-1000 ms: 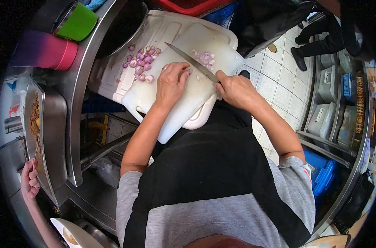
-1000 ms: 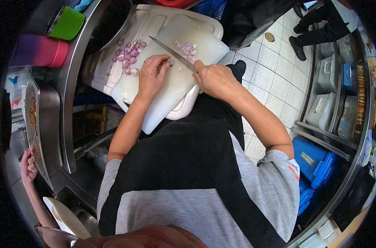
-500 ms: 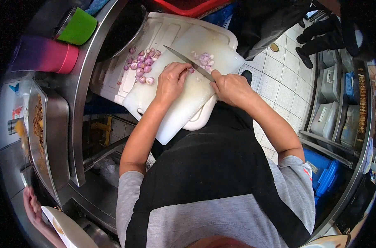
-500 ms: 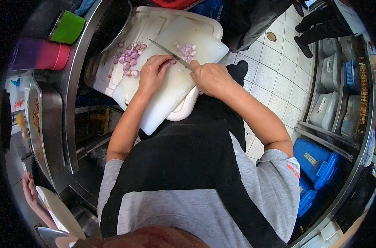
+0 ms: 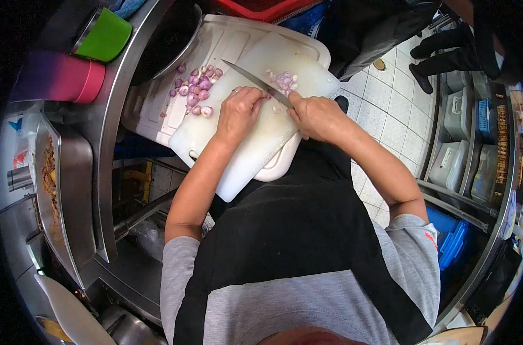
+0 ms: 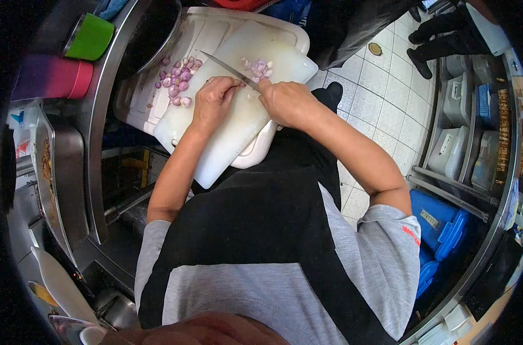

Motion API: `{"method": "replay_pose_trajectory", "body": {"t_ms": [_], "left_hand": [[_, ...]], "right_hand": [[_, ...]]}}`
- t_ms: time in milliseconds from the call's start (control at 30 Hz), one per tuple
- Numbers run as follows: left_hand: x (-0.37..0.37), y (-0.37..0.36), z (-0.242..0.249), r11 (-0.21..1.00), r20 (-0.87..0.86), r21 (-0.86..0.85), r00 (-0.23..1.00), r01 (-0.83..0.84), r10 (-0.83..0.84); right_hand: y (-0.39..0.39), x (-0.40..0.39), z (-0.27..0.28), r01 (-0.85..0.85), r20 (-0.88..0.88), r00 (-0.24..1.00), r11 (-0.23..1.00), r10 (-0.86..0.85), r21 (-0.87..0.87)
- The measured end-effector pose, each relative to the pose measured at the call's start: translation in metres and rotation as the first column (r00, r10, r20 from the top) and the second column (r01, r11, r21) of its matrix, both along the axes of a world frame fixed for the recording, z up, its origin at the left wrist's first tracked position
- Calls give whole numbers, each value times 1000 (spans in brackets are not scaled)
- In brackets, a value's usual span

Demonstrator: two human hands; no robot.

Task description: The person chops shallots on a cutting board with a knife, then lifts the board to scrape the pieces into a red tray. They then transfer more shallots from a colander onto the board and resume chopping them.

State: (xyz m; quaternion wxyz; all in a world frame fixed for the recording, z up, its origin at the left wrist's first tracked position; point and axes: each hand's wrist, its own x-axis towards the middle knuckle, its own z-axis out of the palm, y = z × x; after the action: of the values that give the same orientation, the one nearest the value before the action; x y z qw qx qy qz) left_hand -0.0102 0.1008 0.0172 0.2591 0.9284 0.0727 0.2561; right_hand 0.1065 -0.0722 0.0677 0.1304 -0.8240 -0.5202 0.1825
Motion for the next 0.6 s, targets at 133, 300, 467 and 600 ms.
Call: {"method": "replay_pose_trajectory", "body": {"t_ms": [133,300,467,600], "left_hand": [[2,-1,1,1000,-6,4,1000,2,-2],[1,0,-3,1000,22,-2,1000,-18,18],[0,0,1,1000,8,-11,1000,-2,2],[1,1,-3,1000,42,-28,999,-7,8]], "right_hand": [[-3,-4,36,-51,-16,999,989,49,-136],[0,-5,-1,-4,8,1000,1000,4,-14],[2,0,28,-70,14,997,993,71,-98],[2,-6,13,-51,3,999,995,51,-83]]}}
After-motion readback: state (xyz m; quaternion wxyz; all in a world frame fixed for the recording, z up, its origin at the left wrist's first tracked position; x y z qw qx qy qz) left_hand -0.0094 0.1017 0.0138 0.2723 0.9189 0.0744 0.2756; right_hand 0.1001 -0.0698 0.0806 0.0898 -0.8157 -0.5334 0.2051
